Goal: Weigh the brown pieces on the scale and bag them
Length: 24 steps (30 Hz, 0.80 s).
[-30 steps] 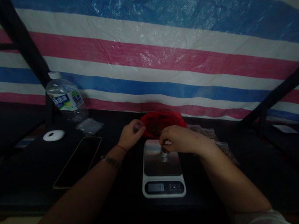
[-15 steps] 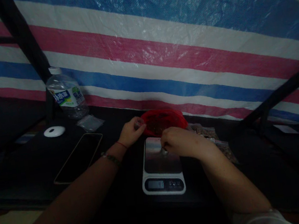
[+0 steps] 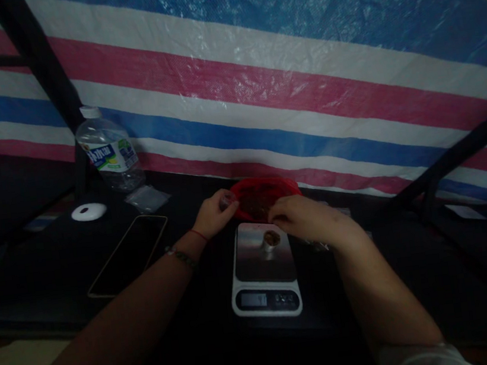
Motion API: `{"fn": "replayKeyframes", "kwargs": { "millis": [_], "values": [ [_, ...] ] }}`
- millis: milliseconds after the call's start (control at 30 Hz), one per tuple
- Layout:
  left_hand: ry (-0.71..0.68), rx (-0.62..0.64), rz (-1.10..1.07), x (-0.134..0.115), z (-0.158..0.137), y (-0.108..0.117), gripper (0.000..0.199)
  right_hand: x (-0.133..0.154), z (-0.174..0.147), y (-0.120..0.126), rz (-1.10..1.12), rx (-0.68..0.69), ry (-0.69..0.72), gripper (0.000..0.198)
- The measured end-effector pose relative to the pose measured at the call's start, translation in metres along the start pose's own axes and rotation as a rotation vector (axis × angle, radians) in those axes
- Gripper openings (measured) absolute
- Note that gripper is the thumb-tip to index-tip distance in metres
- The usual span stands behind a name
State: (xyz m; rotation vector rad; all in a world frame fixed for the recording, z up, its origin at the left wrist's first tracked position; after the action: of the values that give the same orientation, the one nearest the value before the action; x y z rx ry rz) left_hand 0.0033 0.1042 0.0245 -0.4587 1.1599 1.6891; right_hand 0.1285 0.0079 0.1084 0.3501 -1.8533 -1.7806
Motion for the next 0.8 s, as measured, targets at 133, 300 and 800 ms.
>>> {"fn": "replayKeyframes", "kwargs": {
  "millis": [133, 300, 800],
  "values": [
    [0.007, 0.002, 0.018, 0.0, 0.0, 0.001, 0.032, -0.051, 0.008, 0.005, 0.034, -0.093, -0.133, 0.031],
    [-0.057, 0.013, 0.042, -0.01, -0.001, 0.003, 0.031, -0.095, 0.035, -0.026, -0.027, -0.043, -0.178, 0.037],
    [-0.096, 0.123, 0.052, -0.015, -0.003, -0.01, 0.029, -0.081, 0.071, -0.082, 0.083, -0.027, -0.064, 0.027]
  ]
}}
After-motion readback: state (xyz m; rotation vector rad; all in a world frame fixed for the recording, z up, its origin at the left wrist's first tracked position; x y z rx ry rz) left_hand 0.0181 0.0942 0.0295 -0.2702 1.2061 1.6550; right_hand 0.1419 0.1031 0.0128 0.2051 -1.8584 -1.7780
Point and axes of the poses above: each hand's wrist, its own z-axis towards the middle knuckle, its own y-axis out of the back of the hand, x = y × z, the point moved 10 cm from there along z, towards the middle knuckle, and after that the axes turned 4 degrees about -x, right-handed, at the moved point
